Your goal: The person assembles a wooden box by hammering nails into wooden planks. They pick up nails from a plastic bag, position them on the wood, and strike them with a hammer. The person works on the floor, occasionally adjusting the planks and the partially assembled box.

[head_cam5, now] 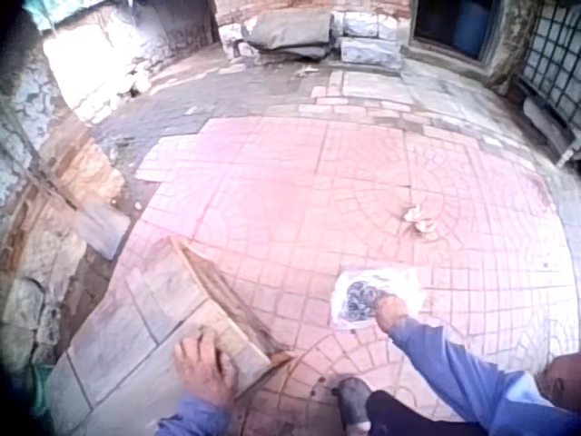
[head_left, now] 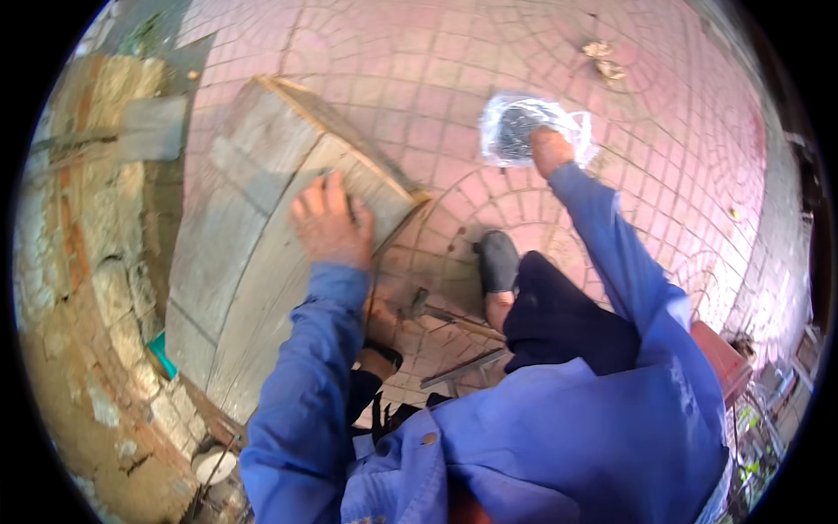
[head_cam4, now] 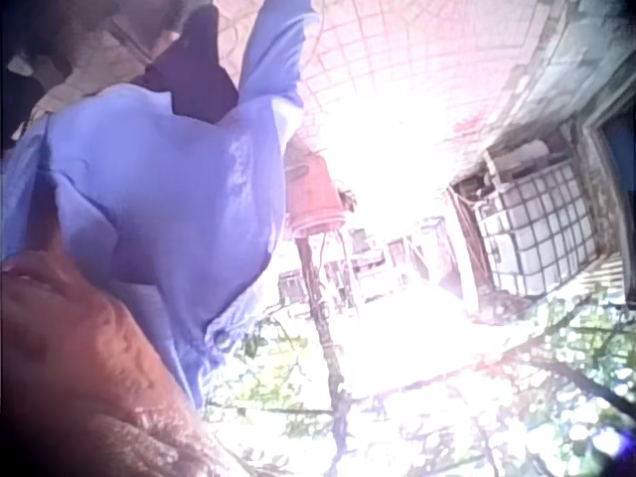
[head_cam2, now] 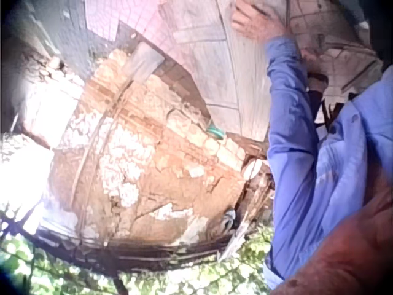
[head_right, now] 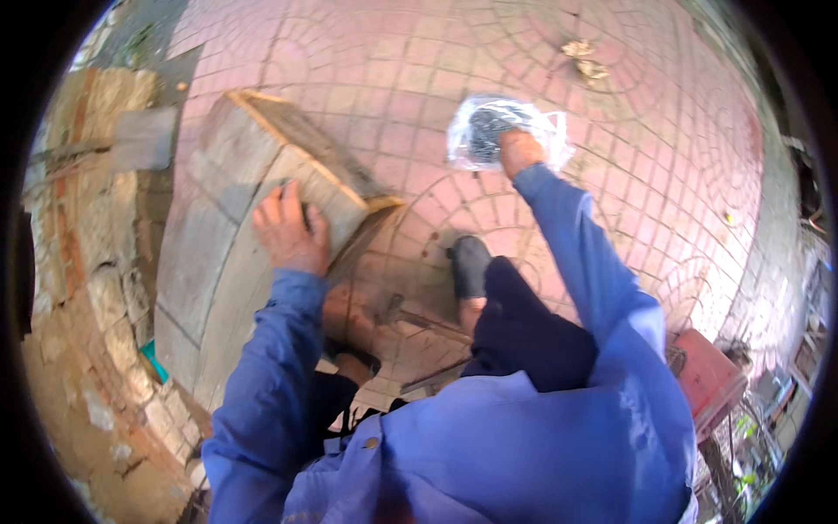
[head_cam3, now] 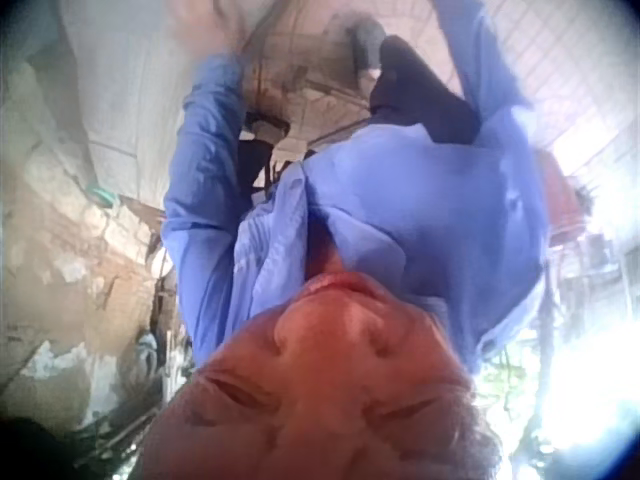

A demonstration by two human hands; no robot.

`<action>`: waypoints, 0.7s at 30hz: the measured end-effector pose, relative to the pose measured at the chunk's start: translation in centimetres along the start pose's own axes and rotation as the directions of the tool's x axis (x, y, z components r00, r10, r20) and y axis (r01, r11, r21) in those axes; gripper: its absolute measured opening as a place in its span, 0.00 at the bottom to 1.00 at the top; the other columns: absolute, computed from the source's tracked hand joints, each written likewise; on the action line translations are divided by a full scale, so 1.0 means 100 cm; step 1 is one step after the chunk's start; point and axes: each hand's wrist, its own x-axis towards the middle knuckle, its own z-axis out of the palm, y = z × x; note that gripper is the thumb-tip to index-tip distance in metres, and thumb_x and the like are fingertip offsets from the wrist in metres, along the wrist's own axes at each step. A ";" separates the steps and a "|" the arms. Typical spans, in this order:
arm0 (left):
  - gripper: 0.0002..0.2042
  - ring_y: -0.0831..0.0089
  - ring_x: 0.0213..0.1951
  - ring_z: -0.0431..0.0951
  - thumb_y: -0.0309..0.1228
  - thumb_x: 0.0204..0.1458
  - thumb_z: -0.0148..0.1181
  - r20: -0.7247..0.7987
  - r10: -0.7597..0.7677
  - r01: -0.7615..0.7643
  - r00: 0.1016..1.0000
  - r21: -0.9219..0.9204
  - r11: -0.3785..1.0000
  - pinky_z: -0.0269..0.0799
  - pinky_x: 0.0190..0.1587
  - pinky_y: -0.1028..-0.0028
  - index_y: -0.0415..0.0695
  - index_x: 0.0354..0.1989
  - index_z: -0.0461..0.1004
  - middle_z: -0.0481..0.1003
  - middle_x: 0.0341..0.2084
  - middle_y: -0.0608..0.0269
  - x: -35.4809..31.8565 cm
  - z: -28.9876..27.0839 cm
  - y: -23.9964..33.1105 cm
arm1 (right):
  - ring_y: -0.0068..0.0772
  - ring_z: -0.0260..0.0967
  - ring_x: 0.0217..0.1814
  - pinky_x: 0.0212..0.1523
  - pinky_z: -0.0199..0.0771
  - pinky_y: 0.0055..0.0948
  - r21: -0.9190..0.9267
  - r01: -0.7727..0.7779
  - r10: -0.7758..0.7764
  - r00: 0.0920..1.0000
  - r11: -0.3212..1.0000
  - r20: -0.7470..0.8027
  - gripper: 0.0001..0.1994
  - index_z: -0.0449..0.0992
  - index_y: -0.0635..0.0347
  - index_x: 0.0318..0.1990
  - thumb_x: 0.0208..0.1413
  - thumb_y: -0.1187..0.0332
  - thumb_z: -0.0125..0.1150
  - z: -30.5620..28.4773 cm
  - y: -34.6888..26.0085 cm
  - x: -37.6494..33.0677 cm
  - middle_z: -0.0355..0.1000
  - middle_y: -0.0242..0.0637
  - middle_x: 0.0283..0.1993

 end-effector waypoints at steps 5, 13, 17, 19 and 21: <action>0.23 0.47 0.53 0.66 0.33 0.52 0.57 -0.012 0.003 -0.004 1.000 -0.035 0.999 0.62 0.59 0.52 0.42 0.58 0.72 0.69 0.51 0.47 -0.002 0.002 -0.002 | 0.54 0.77 0.48 0.50 0.75 0.48 0.178 -0.203 0.199 0.979 0.963 0.037 0.11 0.83 0.56 0.43 0.55 0.67 0.58 0.007 0.006 -0.016 0.79 0.50 0.43; 0.22 0.47 0.53 0.66 0.30 0.53 0.57 -0.051 0.031 -0.034 0.998 -0.066 0.997 0.61 0.59 0.52 0.43 0.59 0.71 0.68 0.52 0.47 -0.002 0.002 0.000 | 0.53 0.76 0.50 0.51 0.75 0.45 0.325 -0.200 0.213 0.977 0.924 -0.006 0.12 0.82 0.55 0.44 0.53 0.64 0.63 0.012 0.005 -0.005 0.78 0.49 0.46; 0.23 0.47 0.52 0.66 0.30 0.52 0.58 -0.070 0.060 -0.064 0.996 -0.060 0.996 0.61 0.58 0.52 0.43 0.59 0.70 0.68 0.53 0.47 -0.004 0.004 -0.005 | 0.53 0.74 0.50 0.50 0.73 0.45 0.276 -0.125 0.142 0.989 0.953 -0.042 0.11 0.82 0.56 0.41 0.53 0.64 0.62 0.017 0.001 0.008 0.77 0.48 0.47; 0.24 0.47 0.52 0.66 0.30 0.52 0.58 -0.075 0.065 -0.069 0.995 -0.056 0.996 0.61 0.58 0.52 0.43 0.60 0.70 0.68 0.53 0.47 -0.003 0.004 -0.005 | 0.53 0.74 0.49 0.49 0.73 0.46 0.221 -0.096 0.110 0.993 0.971 -0.052 0.11 0.82 0.57 0.40 0.53 0.63 0.62 0.022 0.003 0.013 0.77 0.48 0.46; 0.24 0.47 0.52 0.66 0.30 0.52 0.58 -0.072 0.075 -0.079 0.995 -0.059 0.995 0.61 0.58 0.52 0.43 0.60 0.70 0.68 0.53 0.47 -0.001 0.005 -0.003 | 0.53 0.75 0.48 0.47 0.74 0.47 0.153 -0.107 0.113 0.993 0.982 -0.036 0.11 0.81 0.58 0.39 0.53 0.63 0.62 0.027 0.005 0.015 0.77 0.48 0.44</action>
